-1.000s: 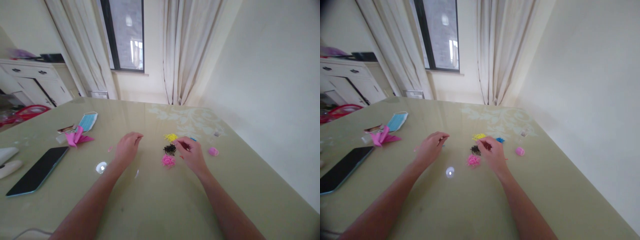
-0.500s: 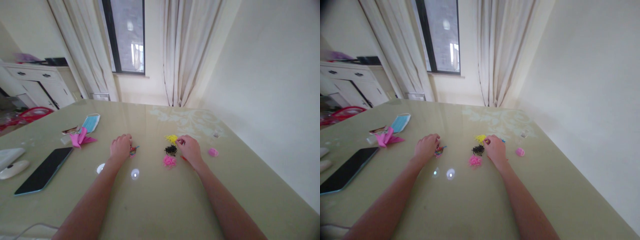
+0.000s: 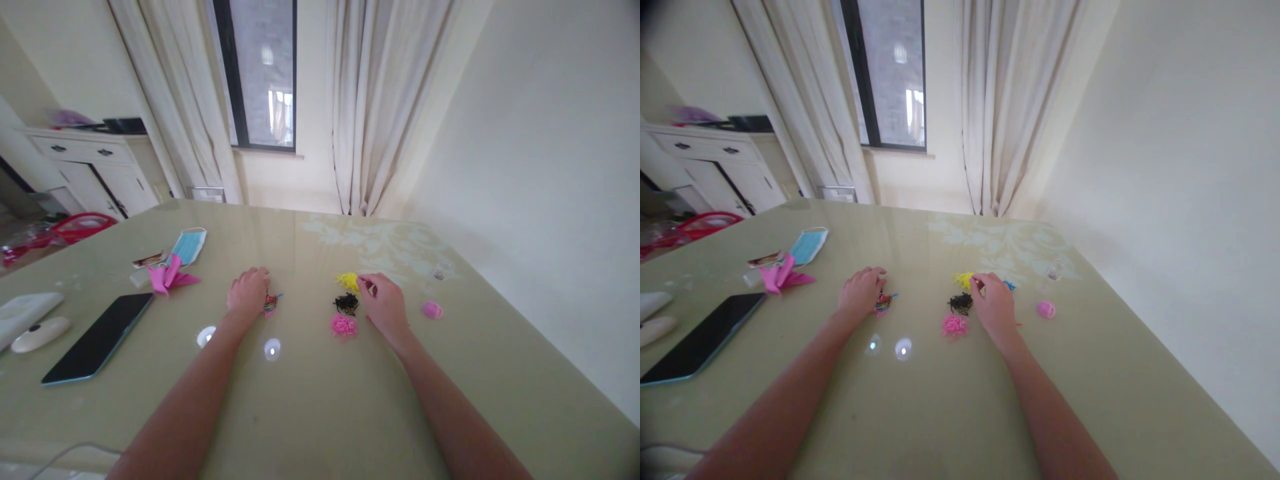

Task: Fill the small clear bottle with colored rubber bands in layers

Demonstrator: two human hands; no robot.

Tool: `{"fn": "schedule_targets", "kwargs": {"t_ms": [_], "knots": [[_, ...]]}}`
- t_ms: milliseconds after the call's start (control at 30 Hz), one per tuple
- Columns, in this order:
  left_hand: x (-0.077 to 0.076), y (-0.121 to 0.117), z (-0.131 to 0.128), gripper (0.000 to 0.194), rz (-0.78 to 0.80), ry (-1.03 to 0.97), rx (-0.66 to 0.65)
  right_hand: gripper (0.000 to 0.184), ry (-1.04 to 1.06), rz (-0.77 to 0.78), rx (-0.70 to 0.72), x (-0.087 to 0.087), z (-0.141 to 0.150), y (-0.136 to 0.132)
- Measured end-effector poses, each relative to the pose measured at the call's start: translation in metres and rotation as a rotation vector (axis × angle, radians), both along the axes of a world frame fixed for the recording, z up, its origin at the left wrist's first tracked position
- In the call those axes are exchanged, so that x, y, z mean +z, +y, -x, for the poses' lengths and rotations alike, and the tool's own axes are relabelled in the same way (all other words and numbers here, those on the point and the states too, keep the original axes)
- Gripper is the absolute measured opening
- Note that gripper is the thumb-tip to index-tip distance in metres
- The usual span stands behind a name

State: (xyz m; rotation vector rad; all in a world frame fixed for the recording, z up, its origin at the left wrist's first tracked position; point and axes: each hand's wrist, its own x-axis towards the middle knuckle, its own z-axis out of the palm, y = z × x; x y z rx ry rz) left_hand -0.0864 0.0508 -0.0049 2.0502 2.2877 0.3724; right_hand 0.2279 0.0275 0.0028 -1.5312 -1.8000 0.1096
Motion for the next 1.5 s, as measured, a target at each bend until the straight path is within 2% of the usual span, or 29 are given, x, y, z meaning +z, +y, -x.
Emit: {"fn": "schedule_targets", "kwargs": {"t_ms": [167, 267, 467, 800, 933, 1033, 1100, 1200, 1333, 1400, 1500], "knots": [[-0.01, 0.008, 0.005, 0.03, -0.006, -0.031, 0.029, 0.029, 0.012, -0.026, 0.02, 0.004, 0.0, -0.014], [-0.01, 0.009, 0.01, 0.027, -0.014, -0.057, 0.04, 0.029, 0.016, -0.046, 0.038, 0.007, 0.001, -0.019], [-0.007, 0.012, 0.031, 0.039, -0.125, -0.09, 0.127, 0.026, 0.013, -0.071, 0.064, 0.006, 0.003, -0.021], [-0.025, 0.023, 0.033, 0.029, -0.137, -0.101, -0.028, 0.02, 0.02, -0.077, 0.094, 0.006, 0.011, -0.025], [-0.023, 0.023, 0.032, 0.029, -0.161, -0.101, -0.061, 0.02, 0.042, -0.087, 0.083, 0.009, 0.01, -0.025], [-0.015, 0.021, 0.027, 0.03, -0.222, -0.128, -0.076, 0.021, 0.083, -0.092, 0.091, 0.01, 0.009, -0.025], [-0.007, 0.015, 0.016, 0.028, -0.327, -0.255, -0.134, 0.022, 0.136, -0.084, 0.134, 0.011, 0.011, -0.025], [0.004, -0.004, -0.013, 0.023, -0.445, -0.605, -0.323, 0.021, 0.227, -0.054, 0.24, 0.012, 0.017, -0.029], [0.012, -0.039, -0.058, 0.019, -0.294, -0.942, -0.571, 0.016, 0.311, 0.034, 0.392, 0.014, 0.028, -0.039], [0.012, -0.051, -0.072, 0.018, -0.205, -1.06, -0.613, 0.018, 0.33, 0.059, 0.431, 0.014, 0.032, -0.043], [0.01, -0.057, -0.079, 0.018, -0.138, -1.149, -0.61, 0.016, 0.34, 0.041, 0.439, 0.014, 0.034, -0.045]]}}
